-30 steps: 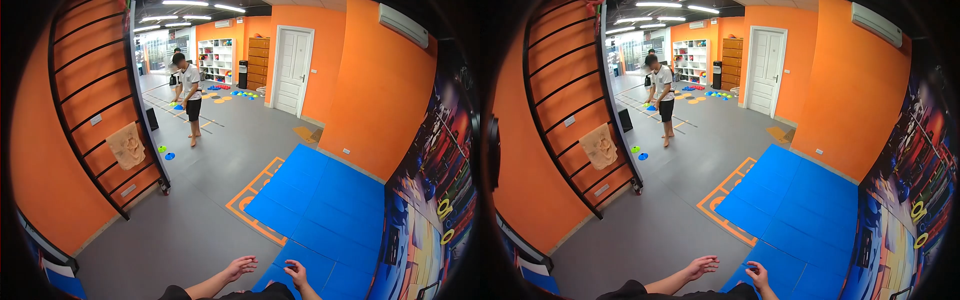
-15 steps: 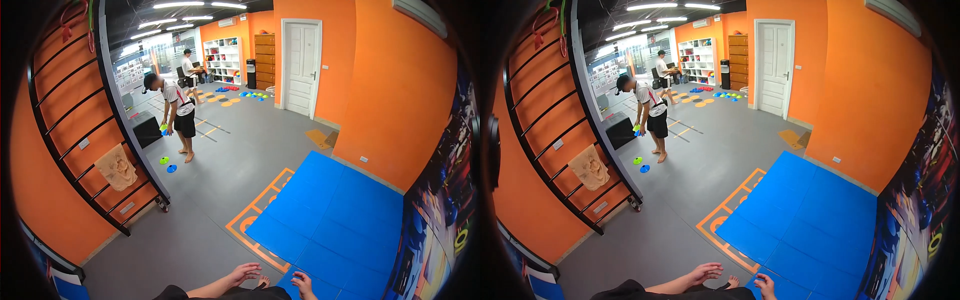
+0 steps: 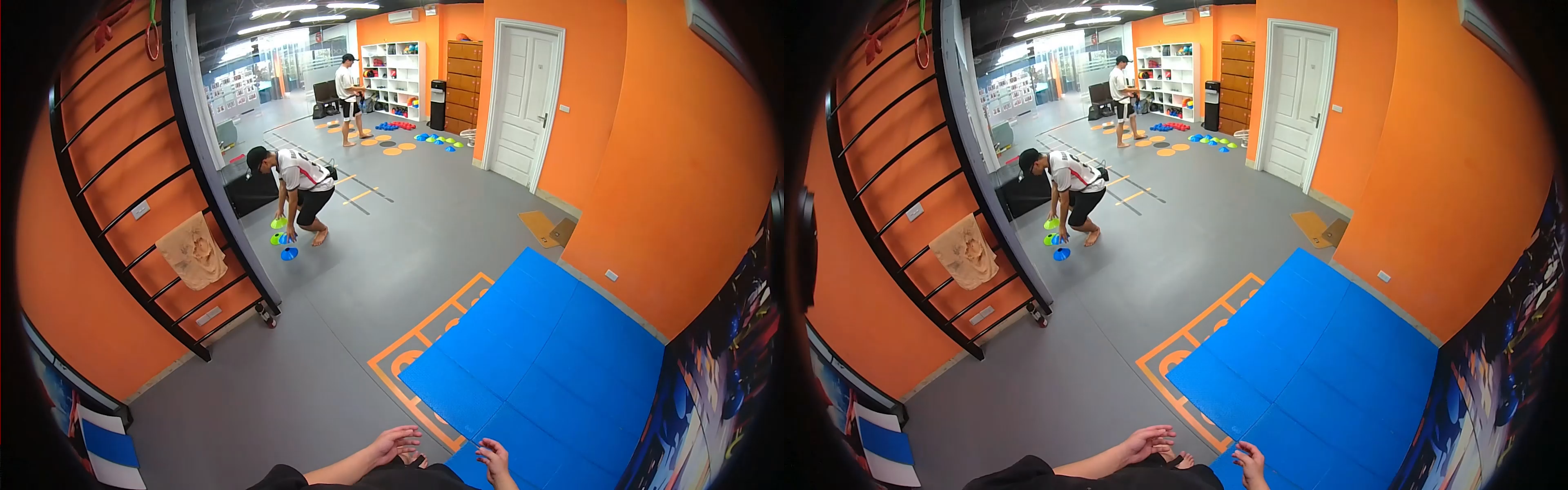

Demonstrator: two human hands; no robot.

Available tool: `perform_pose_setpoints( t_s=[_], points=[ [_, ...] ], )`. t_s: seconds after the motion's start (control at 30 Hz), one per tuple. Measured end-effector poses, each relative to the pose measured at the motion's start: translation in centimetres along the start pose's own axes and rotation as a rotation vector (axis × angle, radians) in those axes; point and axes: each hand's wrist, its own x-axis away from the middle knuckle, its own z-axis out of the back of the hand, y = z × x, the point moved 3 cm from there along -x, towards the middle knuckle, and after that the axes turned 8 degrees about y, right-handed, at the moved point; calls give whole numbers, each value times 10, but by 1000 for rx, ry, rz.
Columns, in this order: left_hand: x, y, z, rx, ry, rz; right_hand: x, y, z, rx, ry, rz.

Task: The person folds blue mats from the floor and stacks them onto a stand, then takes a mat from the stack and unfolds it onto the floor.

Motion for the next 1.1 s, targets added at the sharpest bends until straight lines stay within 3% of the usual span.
perform_pose_setpoints(
  t_s=[0.17, 0.5, 0.63, 0.7, 0.73, 0.8, 0.83, 0.87, 0.93, 1.0, 1.1],
  points=[
    [2, 11, -17, 4, -46, -32, 0, -19, -10, 36, -35, 7],
    [21, 69, -17, 162, -230, -232, -2, -68, -83, -470, -156, -111],
    [67, 183, -31, 19, -321, -542, -17, -157, -89, -404, -410, 287],
    [109, 263, -55, -114, -362, -776, 4, -254, -84, -245, -391, 717],
    [134, 302, -68, -199, -371, -894, 23, -306, -82, -203, -303, 801],
    [204, 371, -109, -450, -288, -1282, 88, -408, -92, -94, -282, 1182],
    [242, 399, -121, -583, -368, -1416, 127, -451, -102, -33, -275, 1347],
    [284, 412, -140, -430, -340, -1644, 169, -485, -112, -42, -292, 1447],
    [355, 434, -152, -495, -518, -1901, 265, -540, -146, 212, -534, 1792],
    [400, 439, -154, -555, -744, -2015, 365, -558, -167, 257, -829, 1835],
    [426, 432, -142, -654, -1089, -1966, 434, -528, -220, 429, -930, 2096]
  ],
)
